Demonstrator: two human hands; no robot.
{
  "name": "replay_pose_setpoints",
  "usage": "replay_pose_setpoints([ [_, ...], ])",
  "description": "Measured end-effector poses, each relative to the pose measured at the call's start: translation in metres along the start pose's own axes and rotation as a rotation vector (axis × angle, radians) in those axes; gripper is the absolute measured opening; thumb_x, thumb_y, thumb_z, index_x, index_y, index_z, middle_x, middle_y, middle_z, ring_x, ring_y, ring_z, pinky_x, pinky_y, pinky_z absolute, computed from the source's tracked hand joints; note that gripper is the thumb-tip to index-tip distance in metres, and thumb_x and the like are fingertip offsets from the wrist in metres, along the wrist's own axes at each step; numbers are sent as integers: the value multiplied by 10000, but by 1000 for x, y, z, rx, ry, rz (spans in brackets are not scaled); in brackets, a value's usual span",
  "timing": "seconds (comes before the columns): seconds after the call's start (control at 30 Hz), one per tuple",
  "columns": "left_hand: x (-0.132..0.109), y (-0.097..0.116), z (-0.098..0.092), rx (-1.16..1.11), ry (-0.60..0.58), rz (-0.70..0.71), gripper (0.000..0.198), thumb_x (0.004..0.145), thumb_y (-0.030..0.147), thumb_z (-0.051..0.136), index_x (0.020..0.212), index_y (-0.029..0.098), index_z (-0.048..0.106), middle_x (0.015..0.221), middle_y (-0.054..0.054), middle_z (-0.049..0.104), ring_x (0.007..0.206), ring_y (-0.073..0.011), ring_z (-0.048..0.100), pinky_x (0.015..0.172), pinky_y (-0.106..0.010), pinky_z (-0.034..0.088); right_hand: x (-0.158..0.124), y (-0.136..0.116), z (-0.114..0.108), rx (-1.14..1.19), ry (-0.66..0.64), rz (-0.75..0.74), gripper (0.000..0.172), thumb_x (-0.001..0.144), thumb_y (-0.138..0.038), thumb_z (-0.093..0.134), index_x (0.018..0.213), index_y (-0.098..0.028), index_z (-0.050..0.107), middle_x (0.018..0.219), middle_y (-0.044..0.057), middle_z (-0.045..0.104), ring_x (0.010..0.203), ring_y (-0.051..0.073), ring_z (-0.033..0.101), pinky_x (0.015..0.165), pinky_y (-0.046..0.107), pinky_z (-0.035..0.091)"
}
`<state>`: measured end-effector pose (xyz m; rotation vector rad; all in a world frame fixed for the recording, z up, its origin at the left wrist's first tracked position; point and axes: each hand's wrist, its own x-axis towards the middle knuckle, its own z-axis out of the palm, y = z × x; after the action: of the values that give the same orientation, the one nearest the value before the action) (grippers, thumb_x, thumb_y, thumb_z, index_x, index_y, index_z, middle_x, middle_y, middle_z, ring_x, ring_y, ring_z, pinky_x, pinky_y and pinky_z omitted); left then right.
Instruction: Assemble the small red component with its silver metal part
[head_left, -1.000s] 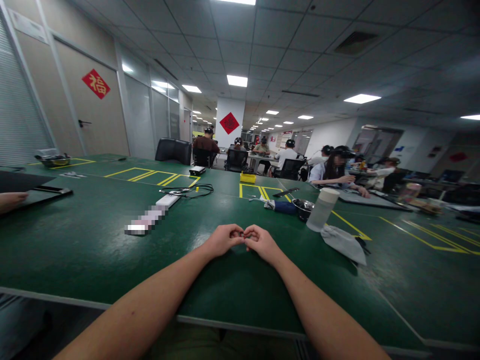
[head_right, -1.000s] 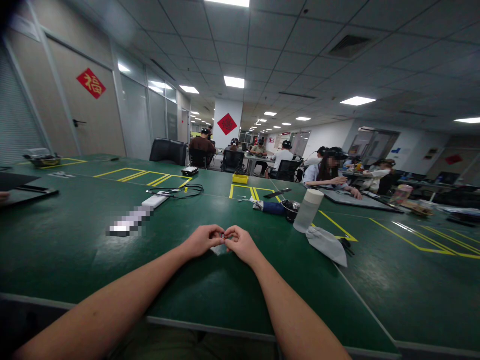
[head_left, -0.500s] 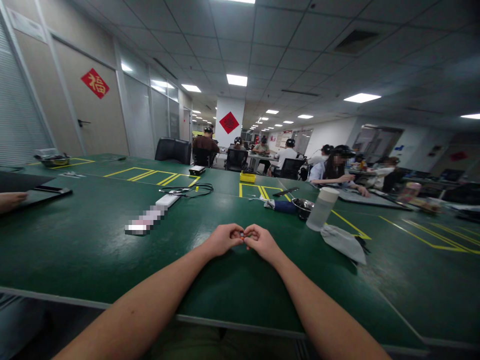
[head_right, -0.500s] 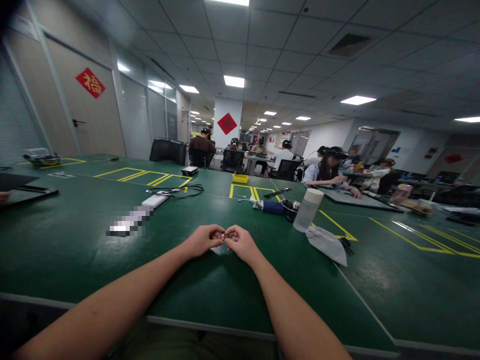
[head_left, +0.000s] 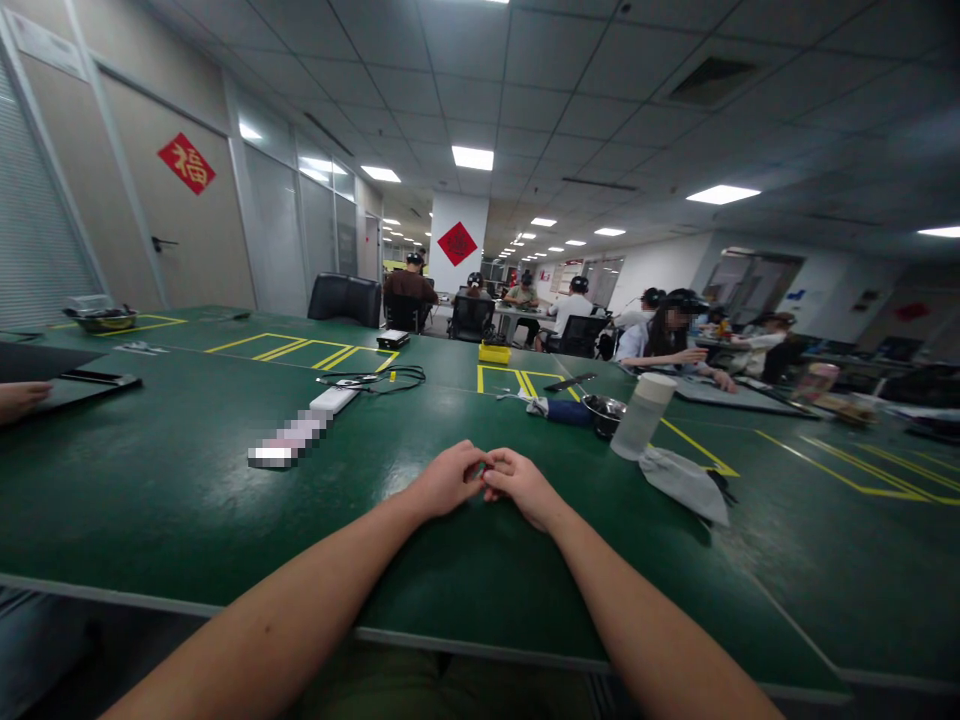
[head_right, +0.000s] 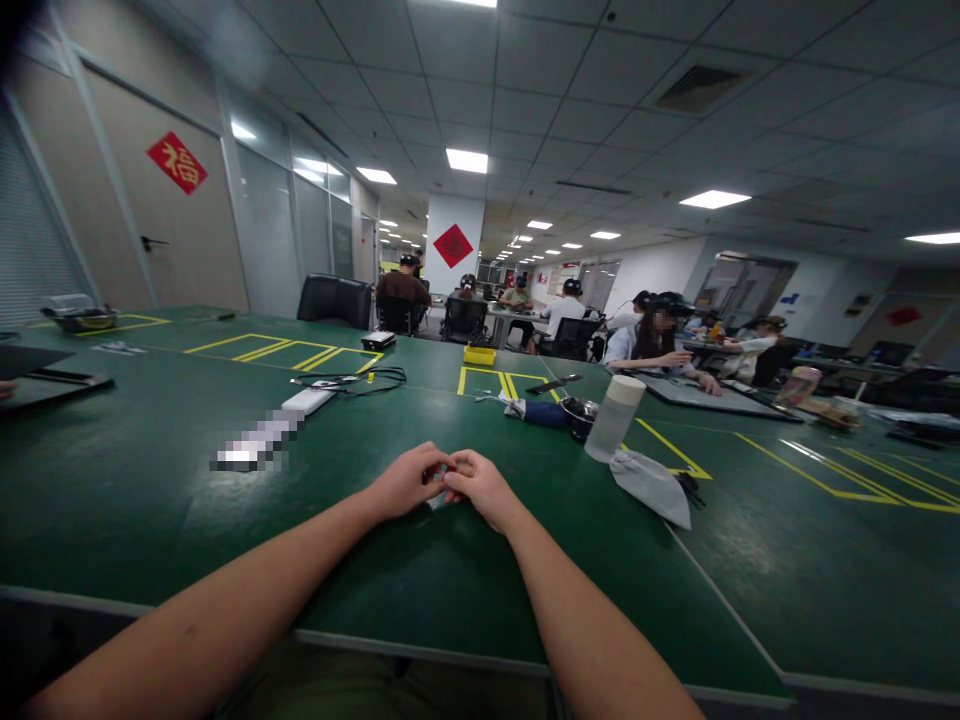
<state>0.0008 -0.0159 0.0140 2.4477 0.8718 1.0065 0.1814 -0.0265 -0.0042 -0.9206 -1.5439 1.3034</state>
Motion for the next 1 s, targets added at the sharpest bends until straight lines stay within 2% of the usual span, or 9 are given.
replay_pose_setpoints([
  [0.13, -1, 1, 3, 18, 10, -15, 279, 798, 233, 549, 1069, 204, 613, 883, -37, 537, 732, -143, 520, 693, -253, 430, 2, -1, 0, 62, 23, 33, 280, 690, -230, 685, 930, -158, 562, 751, 15, 661, 601, 119, 610, 597, 246, 472],
  [0.2, -1, -2, 4, 2, 23, -57, 371, 779, 220, 560, 1150, 208, 563, 890, -29, 536, 700, -137, 512, 673, -255, 432, 6, -1, -8, 129, 107, 76, 239, 693, -198, 657, 911, -159, 566, 756, 25, 662, 589, 117, 606, 579, 244, 472],
  [0.27, -1, -5, 5, -19, 31, -96, 449, 761, 200, 563, 1208, 205, 521, 889, -25, 539, 698, -138, 514, 680, -261, 434, 10, -3, -23, 253, 250, 121, 192, 691, -139, 601, 878, -165, 569, 737, 25, 650, 577, 116, 601, 580, 255, 487],
  [0.37, -1, -8, 3, -48, 3, -135, 427, 767, 213, 545, 1193, 188, 535, 849, -25, 551, 701, -146, 520, 685, -265, 434, 11, -6, -58, 397, 565, 158, 192, 658, -62, 510, 804, -168, 575, 666, 19, 611, 572, 126, 601, 622, 301, 529],
  [0.43, -1, -8, 2, -67, -23, -155, 409, 768, 231, 542, 1175, 183, 551, 814, -19, 559, 695, -148, 524, 680, -263, 430, 6, -8, -87, 383, 695, 146, 193, 665, -57, 488, 798, -175, 566, 650, 12, 600, 573, 124, 604, 621, 298, 536],
  [0.57, -1, -5, -1, -83, -68, -171, 370, 786, 277, 523, 1140, 180, 575, 739, 1, 564, 654, -142, 522, 652, -250, 410, -13, -9, -142, 275, 1024, 134, 192, 661, -46, 479, 784, -186, 526, 539, -46, 542, 439, 85, 542, 488, 207, 478],
  [0.7, -2, -4, -3, -63, -111, -167, 328, 798, 300, 508, 1088, 181, 604, 673, 17, 552, 619, -137, 512, 623, -239, 386, -32, -6, -180, 197, 1283, 147, 162, 672, -57, 470, 766, -177, 524, 506, -48, 543, 393, 81, 526, 385, 159, 385],
  [0.83, -2, -5, -3, -56, -145, -168, 305, 796, 310, 507, 1046, 185, 631, 668, 14, 562, 618, -137, 516, 612, -232, 379, -41, -2, -202, 218, 1413, 147, 111, 701, -89, 468, 748, -171, 526, 494, -46, 537, 391, 78, 523, 397, 161, 416],
  [1.0, -2, -6, -4, -56, -176, -171, 279, 796, 309, 501, 995, 188, 655, 660, 11, 578, 609, -139, 520, 600, -230, 375, -42, 2, -215, 212, 1511, 76, 72, 735, -137, 462, 701, -174, 514, 506, -29, 546, 405, 83, 522, 381, 158, 409],
])
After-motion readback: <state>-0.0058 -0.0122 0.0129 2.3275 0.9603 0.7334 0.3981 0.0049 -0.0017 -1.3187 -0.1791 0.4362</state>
